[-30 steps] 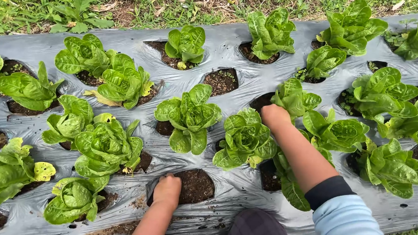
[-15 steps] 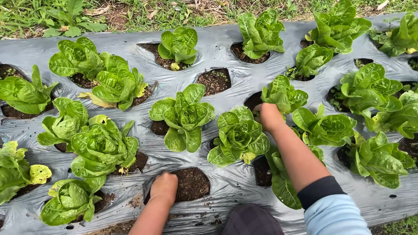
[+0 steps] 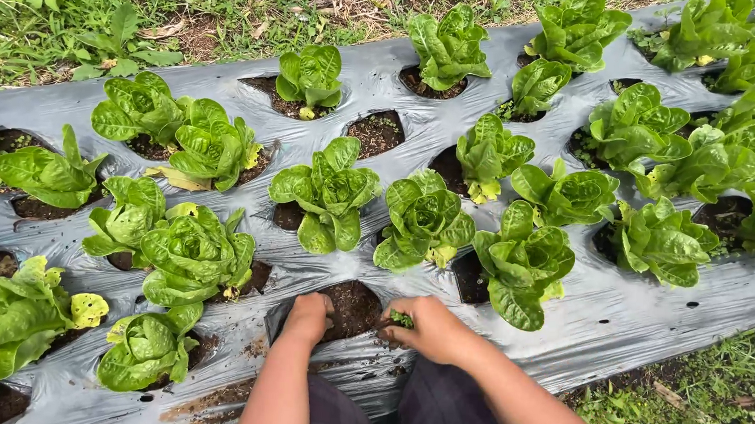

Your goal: Tending to lettuce plants by removing weeds and debris from the planting holes in plastic mulch

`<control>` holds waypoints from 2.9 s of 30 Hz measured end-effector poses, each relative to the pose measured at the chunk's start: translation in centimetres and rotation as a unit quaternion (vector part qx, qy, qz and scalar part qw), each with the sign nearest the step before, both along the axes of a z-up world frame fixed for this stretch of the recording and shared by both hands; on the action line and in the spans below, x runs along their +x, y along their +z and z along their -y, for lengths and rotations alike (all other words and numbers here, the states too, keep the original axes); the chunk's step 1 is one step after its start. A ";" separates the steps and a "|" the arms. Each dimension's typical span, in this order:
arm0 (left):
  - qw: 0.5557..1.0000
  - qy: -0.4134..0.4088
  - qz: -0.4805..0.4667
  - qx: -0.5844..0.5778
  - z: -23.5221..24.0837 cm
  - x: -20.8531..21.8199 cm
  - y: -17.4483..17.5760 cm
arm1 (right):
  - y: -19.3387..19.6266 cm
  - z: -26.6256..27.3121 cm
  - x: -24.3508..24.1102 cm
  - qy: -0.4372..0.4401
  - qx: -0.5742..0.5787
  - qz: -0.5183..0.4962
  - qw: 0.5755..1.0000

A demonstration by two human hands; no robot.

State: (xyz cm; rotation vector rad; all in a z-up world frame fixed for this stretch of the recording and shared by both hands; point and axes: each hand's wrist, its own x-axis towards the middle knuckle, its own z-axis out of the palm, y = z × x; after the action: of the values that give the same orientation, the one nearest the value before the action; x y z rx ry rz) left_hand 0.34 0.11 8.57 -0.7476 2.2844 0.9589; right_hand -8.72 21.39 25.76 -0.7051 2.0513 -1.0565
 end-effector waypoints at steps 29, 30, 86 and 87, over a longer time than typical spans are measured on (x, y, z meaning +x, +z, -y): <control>0.987 -0.135 -0.002 0.084 -1.3 -1.6 -5.8 | -15.3 3.4 8.5 0.561 0.145 -0.215 0.786; 0.987 -0.136 -0.006 0.084 -1.5 -1.5 -4.9 | -14.8 3.2 8.1 0.560 0.148 -0.217 0.786; 0.920 -0.288 0.249 -0.095 -22.3 -7.8 -1.5 | -24.2 -29.7 -33.1 -0.179 0.196 -0.249 0.931; 0.922 -0.280 0.249 -0.094 -22.4 -7.9 -1.2 | -23.6 -29.8 -33.4 -0.172 0.192 -0.252 0.933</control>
State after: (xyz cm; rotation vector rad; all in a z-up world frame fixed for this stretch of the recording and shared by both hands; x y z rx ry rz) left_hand -7.57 22.50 7.34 -0.3173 1.9664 0.2446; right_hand -42.15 51.22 2.12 -0.4466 2.8034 -0.6500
